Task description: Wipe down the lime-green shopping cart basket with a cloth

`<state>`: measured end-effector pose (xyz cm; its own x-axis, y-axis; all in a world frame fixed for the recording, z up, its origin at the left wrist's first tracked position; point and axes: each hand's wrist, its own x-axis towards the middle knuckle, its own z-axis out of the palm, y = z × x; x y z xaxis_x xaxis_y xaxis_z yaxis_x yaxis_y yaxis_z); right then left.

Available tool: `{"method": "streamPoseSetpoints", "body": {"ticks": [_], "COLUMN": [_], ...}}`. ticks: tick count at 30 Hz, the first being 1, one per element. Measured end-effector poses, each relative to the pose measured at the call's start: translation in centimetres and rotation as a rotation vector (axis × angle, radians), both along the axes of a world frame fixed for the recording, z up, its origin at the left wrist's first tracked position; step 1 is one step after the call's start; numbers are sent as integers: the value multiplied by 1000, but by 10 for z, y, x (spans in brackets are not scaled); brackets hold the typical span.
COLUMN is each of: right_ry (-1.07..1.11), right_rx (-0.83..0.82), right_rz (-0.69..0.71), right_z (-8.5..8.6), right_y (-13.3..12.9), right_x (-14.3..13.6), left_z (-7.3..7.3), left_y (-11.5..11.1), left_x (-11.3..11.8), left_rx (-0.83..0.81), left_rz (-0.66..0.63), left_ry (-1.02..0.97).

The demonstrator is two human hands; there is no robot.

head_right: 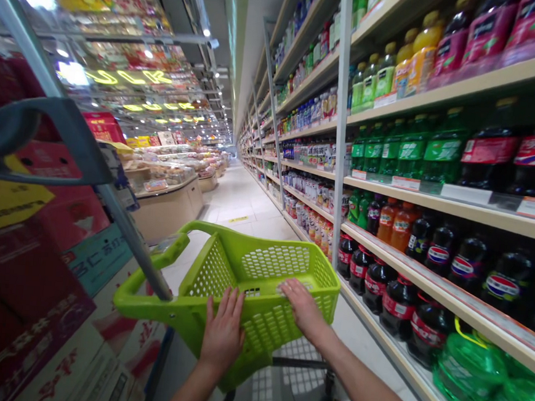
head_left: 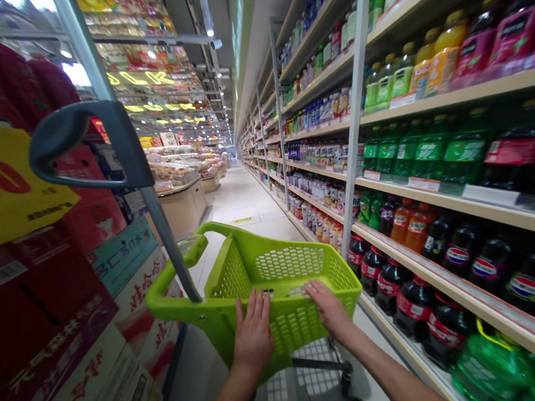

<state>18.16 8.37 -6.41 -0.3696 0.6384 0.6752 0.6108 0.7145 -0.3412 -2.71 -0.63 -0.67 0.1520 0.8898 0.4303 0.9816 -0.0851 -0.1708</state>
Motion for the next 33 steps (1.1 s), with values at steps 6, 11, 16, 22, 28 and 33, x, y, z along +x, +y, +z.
{"method": "streamPoseSetpoints", "body": {"ticks": [6, 11, 16, 22, 28, 33], "right_ry": [47, 52, -31, 75, -25, 23], "right_rx": [2, -9, -3, -6, -5, -70], "right_rz": [-426, -252, -99, -484, -175, -374], "right_z": [-18, -17, -11, -19, -13, -8], "right_y": [32, 18, 18, 35, 16, 33], "right_x": [94, 40, 33, 97, 23, 78], "left_z": [1, 4, 2, -4, -1, 1], "left_y": [0, 1, 0, 1, 2, 0], "left_x": [2, 7, 2, 1, 1, -1], "left_rx": [-30, -38, -25, 8, -25, -47], "left_rz": [-13, -20, -33, -41, -30, -48], "left_ry": [-24, -87, -68, -19, -7, -8]}}
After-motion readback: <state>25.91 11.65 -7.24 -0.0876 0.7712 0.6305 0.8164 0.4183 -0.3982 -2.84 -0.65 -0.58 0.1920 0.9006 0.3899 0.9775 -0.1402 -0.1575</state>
